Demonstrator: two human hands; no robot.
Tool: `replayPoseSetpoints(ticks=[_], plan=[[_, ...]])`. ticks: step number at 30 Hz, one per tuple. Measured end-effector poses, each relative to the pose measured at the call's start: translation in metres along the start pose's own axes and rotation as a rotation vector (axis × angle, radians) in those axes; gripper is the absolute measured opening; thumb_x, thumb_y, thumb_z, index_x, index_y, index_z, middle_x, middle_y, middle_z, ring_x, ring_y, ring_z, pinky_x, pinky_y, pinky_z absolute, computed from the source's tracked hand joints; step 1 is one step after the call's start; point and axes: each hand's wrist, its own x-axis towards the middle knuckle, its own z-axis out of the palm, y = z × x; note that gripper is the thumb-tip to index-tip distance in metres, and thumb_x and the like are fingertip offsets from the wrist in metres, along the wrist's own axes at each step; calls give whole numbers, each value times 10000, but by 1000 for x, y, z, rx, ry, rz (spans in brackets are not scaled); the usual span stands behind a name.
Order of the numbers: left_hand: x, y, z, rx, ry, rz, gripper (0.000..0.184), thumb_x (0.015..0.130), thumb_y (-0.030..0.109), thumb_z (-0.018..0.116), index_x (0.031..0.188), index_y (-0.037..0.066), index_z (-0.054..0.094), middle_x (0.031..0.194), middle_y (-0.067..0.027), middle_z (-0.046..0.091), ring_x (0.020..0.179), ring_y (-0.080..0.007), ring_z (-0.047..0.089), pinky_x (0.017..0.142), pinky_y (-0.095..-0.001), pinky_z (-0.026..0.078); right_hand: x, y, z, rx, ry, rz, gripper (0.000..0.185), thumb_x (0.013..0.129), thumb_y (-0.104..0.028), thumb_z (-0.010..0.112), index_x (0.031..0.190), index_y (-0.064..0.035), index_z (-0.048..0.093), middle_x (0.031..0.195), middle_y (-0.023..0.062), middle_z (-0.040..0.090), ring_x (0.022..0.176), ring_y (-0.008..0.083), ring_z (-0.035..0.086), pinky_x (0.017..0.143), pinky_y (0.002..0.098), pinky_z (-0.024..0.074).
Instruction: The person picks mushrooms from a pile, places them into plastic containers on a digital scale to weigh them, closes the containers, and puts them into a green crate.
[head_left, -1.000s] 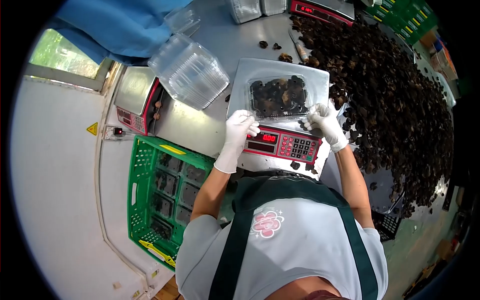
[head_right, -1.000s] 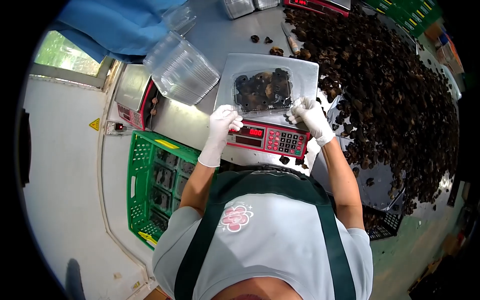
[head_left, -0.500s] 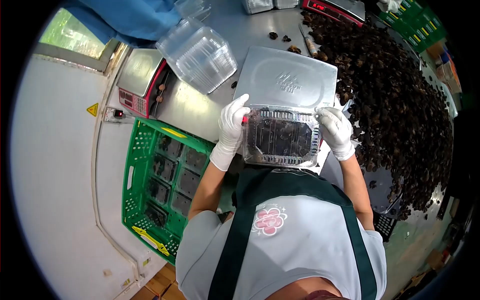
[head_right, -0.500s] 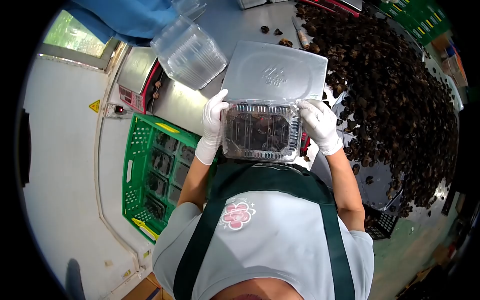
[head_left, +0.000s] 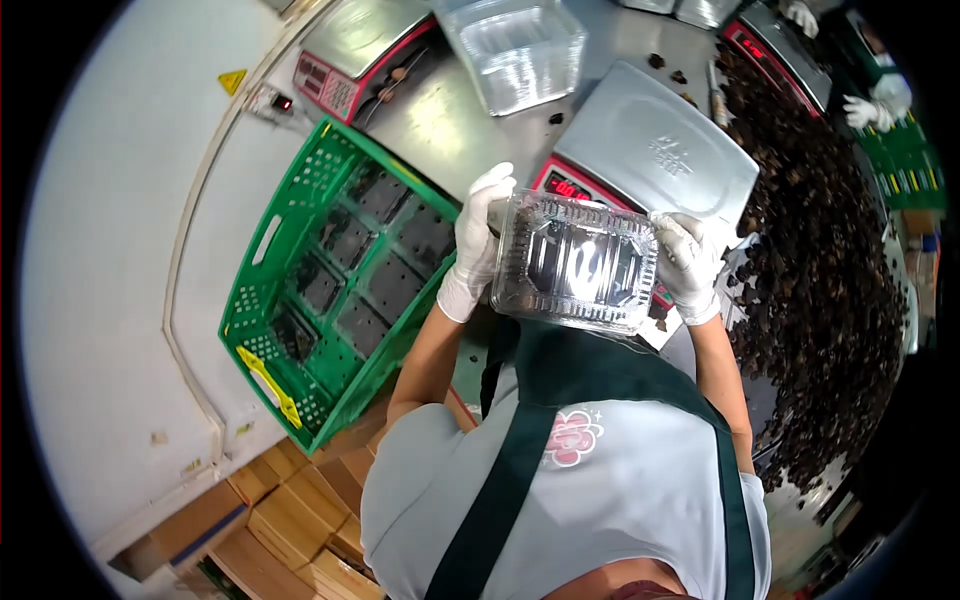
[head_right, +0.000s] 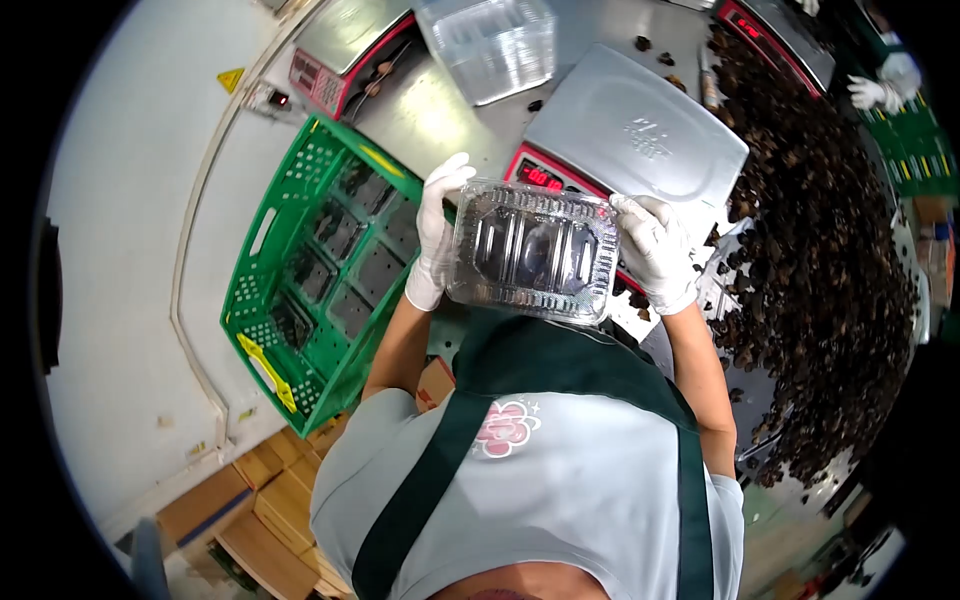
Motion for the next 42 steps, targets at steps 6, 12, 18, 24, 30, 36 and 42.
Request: replayPoseSetpoints(ticks=[6, 12, 18, 24, 30, 36, 42], plan=[[-32, 23, -18, -1300, -92, -725, 533, 979, 269, 435, 1430, 41, 266, 1438, -162, 376, 1302, -280, 414, 1099, -406, 323, -17, -26, 36, 526, -449, 531, 196, 701, 60, 657, 854, -58, 628, 911, 70, 656, 769, 171, 644, 679, 306, 508], [-84, -1, -37, -1462, 411, -788, 649, 877, 517, 558, 1355, 93, 439, 1293, -135, 531, 1143, -299, 523, 946, -422, 427, 1, -69, 69, 610, -988, 577, 353, 730, -175, 780, 1034, -46, 656, 988, 108, 683, 810, 171, 654, 714, 274, 512], [-116, -33, -235, -250, 639, -1163, 447, 887, 411, 621, 1056, -2, 646, 965, -89, 674, 918, -194, 641, 735, -325, 515, 8, -69, 61, 748, -763, 584, 155, 844, -91, 679, 972, -3, 668, 823, 53, 688, 700, 81, 615, 660, 230, 500], [-219, -39, -354, 72, 646, -1621, 552, 824, 434, 694, 1023, -80, 655, 985, -135, 683, 746, -188, 673, 693, -288, 540, -9, -53, 31, 663, -776, 885, 194, 865, -107, 671, 1032, -9, 674, 803, 36, 675, 692, 58, 580, 672, 221, 482], [-271, -75, -351, 578, 13, -2175, 898, 771, 654, 576, 1411, 60, 366, 1466, -121, 364, 1331, -281, 356, 1074, -453, 274, -50, -41, 20, 600, -719, 1023, 190, 860, -118, 679, 1016, -10, 679, 825, 32, 684, 697, 56, 578, 672, 230, 487], [-140, -142, -282, 1144, -23, -1091, 576, 836, 467, 608, 1230, 50, 561, 1235, -189, 560, 1101, -338, 569, 902, -433, 470, -81, -60, -6, 158, -613, 663, 205, 817, -169, 667, 1000, -76, 666, 889, 115, 680, 829, 268, 643, 731, 363, 508], [59, -97, -123, 547, 19, -144, 319, 835, 155, 680, 1131, 48, 623, 1224, -148, 584, 1139, -295, 550, 985, -370, 419, -152, -79, -8, -168, -622, 599, 262, 776, -192, 669, 1027, -130, 626, 1046, 61, 631, 906, 268, 591, 745, 375, 499]])
